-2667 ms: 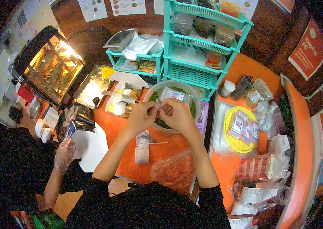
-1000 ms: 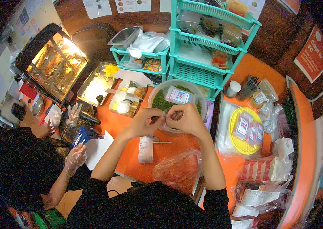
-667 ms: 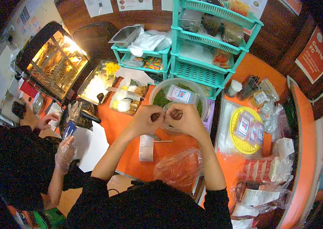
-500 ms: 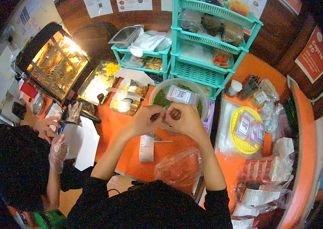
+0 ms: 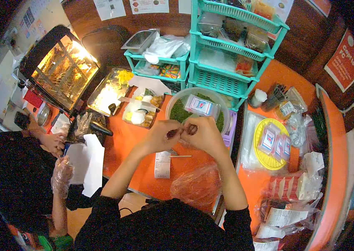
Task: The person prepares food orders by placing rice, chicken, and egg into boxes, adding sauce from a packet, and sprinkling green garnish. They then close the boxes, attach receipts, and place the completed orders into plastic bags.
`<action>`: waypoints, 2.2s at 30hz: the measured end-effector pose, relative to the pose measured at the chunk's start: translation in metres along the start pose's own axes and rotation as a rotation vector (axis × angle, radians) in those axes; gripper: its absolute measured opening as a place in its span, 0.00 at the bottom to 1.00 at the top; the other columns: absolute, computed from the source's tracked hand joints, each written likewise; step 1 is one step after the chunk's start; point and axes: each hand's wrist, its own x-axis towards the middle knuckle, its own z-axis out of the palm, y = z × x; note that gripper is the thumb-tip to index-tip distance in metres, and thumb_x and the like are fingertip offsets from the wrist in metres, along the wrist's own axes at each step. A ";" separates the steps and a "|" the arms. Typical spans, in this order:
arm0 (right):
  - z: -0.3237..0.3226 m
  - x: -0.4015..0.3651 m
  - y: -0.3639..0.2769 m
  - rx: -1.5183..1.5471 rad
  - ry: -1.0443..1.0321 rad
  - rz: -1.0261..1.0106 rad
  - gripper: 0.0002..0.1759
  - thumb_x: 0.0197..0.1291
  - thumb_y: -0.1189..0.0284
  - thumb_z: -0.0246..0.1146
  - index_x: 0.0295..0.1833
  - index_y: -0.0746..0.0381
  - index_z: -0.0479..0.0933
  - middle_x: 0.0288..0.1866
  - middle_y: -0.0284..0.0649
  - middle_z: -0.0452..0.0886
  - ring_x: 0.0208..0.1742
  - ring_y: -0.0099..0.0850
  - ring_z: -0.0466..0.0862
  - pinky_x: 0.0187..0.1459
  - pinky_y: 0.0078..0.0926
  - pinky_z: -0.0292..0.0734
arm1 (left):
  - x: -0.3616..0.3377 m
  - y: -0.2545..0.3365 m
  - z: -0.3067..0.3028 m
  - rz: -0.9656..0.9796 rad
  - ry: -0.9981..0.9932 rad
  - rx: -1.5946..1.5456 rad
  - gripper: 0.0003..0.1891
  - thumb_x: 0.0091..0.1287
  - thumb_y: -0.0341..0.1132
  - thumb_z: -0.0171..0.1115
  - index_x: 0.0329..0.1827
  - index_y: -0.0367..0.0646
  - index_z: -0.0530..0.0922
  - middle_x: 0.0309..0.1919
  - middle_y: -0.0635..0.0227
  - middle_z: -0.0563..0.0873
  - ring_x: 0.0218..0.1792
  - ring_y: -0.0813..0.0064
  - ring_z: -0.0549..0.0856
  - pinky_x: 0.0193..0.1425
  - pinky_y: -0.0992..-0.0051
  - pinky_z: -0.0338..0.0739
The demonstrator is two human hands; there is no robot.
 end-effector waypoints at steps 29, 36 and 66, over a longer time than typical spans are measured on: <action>-0.003 -0.008 -0.020 0.245 0.048 -0.004 0.08 0.41 0.75 0.70 0.25 0.66 0.78 0.18 0.38 0.79 0.21 0.22 0.79 0.26 0.22 0.74 | -0.001 0.027 -0.021 -0.012 -0.071 -0.148 0.02 0.57 0.21 0.59 0.31 0.34 0.76 0.24 0.61 0.78 0.24 0.76 0.75 0.27 0.75 0.68; 0.005 0.002 -0.012 -0.153 0.301 -0.129 0.10 0.40 0.74 0.68 0.24 0.66 0.73 0.22 0.43 0.78 0.23 0.37 0.81 0.28 0.32 0.76 | -0.003 0.020 -0.006 -0.179 0.165 0.522 0.06 0.51 0.25 0.66 0.30 0.39 0.77 0.26 0.64 0.82 0.23 0.65 0.81 0.26 0.66 0.74; -0.022 0.006 -0.018 -0.183 0.089 -0.250 0.03 0.49 0.77 0.66 0.32 0.62 0.82 0.59 0.44 0.73 0.47 0.38 0.83 0.45 0.32 0.78 | 0.002 0.010 0.000 -0.142 0.172 0.007 0.26 0.49 0.30 0.74 0.53 0.39 0.75 0.36 0.63 0.80 0.30 0.65 0.79 0.37 0.70 0.77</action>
